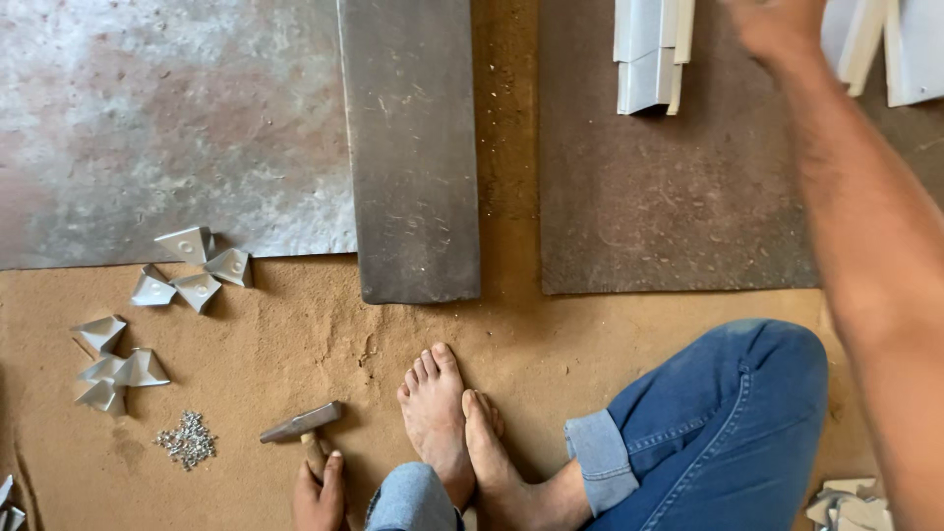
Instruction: The person sits on the workshop floor and hammers small cut sheet metal pieces against a metal block to bend and shape them, occasionally picking up pieces, repositioning them, and setting formed pieces aside among a pile of similar pieces.
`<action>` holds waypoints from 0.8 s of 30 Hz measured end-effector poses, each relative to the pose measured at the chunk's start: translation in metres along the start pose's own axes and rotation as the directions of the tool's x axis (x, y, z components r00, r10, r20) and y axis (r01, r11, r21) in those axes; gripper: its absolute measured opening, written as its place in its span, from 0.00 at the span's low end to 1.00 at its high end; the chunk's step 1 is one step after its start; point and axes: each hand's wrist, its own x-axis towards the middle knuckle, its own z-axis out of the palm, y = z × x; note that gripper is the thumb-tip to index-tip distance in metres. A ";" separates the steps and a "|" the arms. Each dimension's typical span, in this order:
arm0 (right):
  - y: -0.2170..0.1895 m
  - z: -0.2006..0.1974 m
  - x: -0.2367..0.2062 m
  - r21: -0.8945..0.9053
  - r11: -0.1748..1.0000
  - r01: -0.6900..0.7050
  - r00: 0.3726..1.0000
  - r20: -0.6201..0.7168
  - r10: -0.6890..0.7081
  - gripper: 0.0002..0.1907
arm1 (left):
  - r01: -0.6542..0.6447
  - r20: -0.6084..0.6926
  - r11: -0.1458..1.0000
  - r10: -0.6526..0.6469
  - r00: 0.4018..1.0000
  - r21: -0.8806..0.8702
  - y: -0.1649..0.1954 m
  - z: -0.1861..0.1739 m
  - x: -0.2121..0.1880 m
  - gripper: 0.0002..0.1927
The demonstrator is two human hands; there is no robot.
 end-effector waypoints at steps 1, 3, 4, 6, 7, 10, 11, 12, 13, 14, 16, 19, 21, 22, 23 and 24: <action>-0.017 0.015 0.002 0.015 0.996 -0.085 0.992 0.091 0.083 0.27 | -0.035 0.011 0.999 0.034 0.999 0.037 -0.002 0.001 0.001 0.15; -0.044 0.039 0.007 0.022 0.987 -0.161 0.966 0.210 0.153 0.29 | -0.052 0.015 0.991 0.051 0.999 0.126 -0.003 0.000 0.001 0.17; -0.055 0.047 0.013 0.028 0.991 -0.132 0.968 0.221 0.123 0.30 | -0.034 0.006 0.984 0.033 0.999 0.176 -0.005 -0.001 0.000 0.17; -0.072 0.051 0.026 -0.015 0.999 -0.045 0.969 0.243 0.048 0.28 | -0.021 0.006 0.980 0.020 1.000 0.199 -0.011 -0.002 -0.002 0.18; -0.079 0.051 0.032 -0.063 0.997 -0.048 0.956 0.287 0.065 0.26 | -0.025 0.014 0.985 0.023 1.000 0.172 -0.012 -0.003 -0.004 0.18; -0.087 0.054 0.039 -0.210 0.977 -0.049 0.903 0.409 0.133 0.24 | -0.023 0.008 0.979 0.022 1.000 0.205 -0.013 -0.004 -0.010 0.19; -0.088 0.055 0.039 -0.237 0.970 -0.044 0.894 0.424 0.144 0.24 | -0.032 0.001 0.973 0.032 0.999 0.230 -0.012 -0.004 -0.010 0.20; -0.087 0.055 0.038 -0.234 0.972 -0.037 0.906 0.402 0.132 0.25 | -0.038 0.004 0.972 0.038 0.999 0.233 -0.012 -0.004 -0.010 0.20; -0.086 0.055 0.035 -0.221 0.975 -0.035 0.919 0.375 0.118 0.26 | -0.045 0.009 0.970 0.044 0.999 0.240 -0.011 -0.004 -0.010 0.20; -0.085 0.056 0.032 -0.201 0.979 -0.040 0.928 0.355 0.111 0.27 | -0.053 0.014 0.967 0.051 0.999 0.250 -0.010 -0.005 -0.010 0.20; -0.082 0.052 0.027 -0.189 0.981 -0.053 0.943 0.313 0.111 0.28 | -0.039 0.032 0.977 0.033 0.999 0.207 -0.009 -0.006 -0.010 0.20; -0.081 0.045 0.026 -0.169 0.984 -0.059 0.952 0.286 0.106 0.31 | -0.118 -0.008 0.970 0.123 0.992 0.213 -0.005 -0.005 -0.013 0.19; -0.084 0.044 0.027 -0.154 0.986 -0.057 0.957 0.272 0.098 0.33 | -0.102 -0.049 0.971 0.115 0.992 0.215 0.000 -0.002 -0.018 0.19; -0.086 0.046 0.027 -0.148 0.987 -0.065 0.960 0.263 0.102 0.34 | -0.048 -0.064 0.979 0.062 0.996 0.200 0.004 0.000 -0.020 0.19; -0.088 0.048 0.028 -0.139 0.988 -0.069 0.962 0.253 0.102 0.35 | 0.004 -0.076 0.983 0.010 0.997 0.183 0.009 0.003 -0.022 0.20; -0.089 0.051 0.029 -0.135 0.988 -0.073 0.964 0.244 0.105 0.36 | 0.041 -0.034 0.987 -0.036 0.999 0.156 0.014 0.006 -0.024 0.19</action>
